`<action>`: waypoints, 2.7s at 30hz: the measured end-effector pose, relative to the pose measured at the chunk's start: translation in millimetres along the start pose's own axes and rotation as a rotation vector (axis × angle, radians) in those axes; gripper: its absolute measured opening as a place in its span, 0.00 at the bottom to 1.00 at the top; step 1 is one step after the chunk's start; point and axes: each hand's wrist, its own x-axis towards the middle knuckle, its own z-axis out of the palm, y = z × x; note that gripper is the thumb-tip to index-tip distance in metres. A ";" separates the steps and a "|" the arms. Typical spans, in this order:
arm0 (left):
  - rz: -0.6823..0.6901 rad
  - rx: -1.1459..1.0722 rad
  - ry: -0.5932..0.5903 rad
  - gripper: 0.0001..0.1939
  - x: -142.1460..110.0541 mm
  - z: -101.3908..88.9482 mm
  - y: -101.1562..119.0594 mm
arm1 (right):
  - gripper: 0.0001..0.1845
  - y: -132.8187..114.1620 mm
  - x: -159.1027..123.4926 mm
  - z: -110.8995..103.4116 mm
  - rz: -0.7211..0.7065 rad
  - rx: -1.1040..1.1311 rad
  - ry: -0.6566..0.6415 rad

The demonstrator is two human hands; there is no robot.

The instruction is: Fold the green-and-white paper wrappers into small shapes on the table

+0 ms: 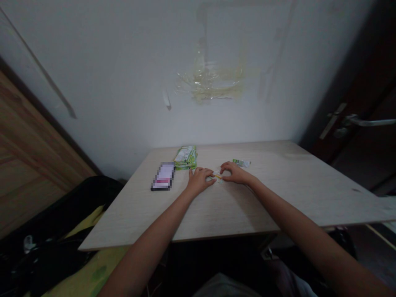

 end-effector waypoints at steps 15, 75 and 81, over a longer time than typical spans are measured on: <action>-0.007 -0.015 -0.012 0.13 0.7 0.6 0.7 | 0.09 10.4 -8.5 1.8 0.023 0.187 0.011; -0.026 -0.055 0.002 0.11 2.3 2.7 -2.7 | 0.18 21.9 5.4 16.8 0.086 -0.074 0.101; -0.029 -0.069 0.000 0.11 1.3 2.6 -3.4 | 0.21 23.4 1.0 14.1 0.075 -0.042 0.052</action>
